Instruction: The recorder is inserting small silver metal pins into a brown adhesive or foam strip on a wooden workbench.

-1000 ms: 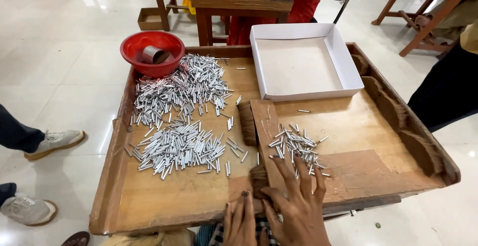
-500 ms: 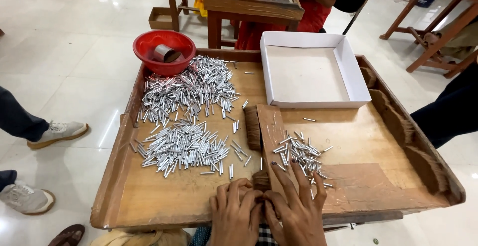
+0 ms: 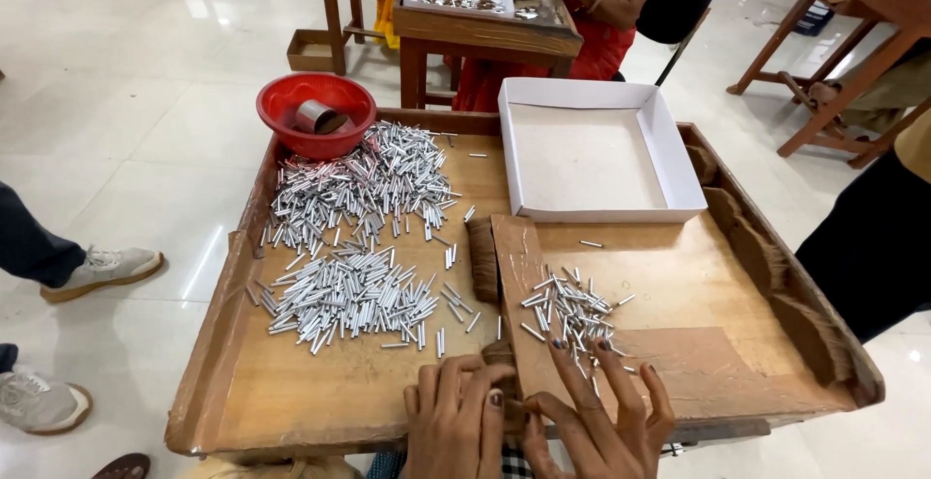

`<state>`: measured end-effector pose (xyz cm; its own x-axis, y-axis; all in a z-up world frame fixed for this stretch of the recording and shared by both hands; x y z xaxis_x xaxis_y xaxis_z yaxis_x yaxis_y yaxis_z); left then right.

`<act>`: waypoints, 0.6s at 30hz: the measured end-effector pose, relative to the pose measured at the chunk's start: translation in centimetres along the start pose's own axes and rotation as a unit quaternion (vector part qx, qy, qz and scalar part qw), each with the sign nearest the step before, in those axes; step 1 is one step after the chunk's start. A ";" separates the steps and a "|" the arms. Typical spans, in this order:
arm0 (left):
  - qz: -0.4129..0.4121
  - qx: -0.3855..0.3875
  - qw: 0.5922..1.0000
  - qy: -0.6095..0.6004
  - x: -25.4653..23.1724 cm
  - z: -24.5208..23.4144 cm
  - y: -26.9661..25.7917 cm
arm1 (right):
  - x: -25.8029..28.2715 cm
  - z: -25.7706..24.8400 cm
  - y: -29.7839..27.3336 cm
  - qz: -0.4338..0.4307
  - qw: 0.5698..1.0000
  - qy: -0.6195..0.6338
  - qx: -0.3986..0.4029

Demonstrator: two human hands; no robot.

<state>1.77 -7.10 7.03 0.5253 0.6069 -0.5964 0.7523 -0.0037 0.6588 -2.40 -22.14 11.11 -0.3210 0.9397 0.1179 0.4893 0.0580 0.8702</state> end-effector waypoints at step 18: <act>-0.154 0.043 0.965 -0.206 3.2 0.9 -2.0 | -2.3 1.1 -3.1 0.243 0.945 0.219 -0.011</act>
<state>2.33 -5.87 3.36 0.3713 0.2222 -0.9015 0.9192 0.0494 0.3908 -2.24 -24.11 7.61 -0.3698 0.6243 0.6881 0.6492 -0.3561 0.6720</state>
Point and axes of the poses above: each hand's wrist, its own y-axis towards the middle knuckle, its own z-axis out of the palm, x = y × z, the point moved 6 cm from there along y, towards the middle knuckle, and after that the axes turned 12 degrees about -x, right-handed, at the moved point
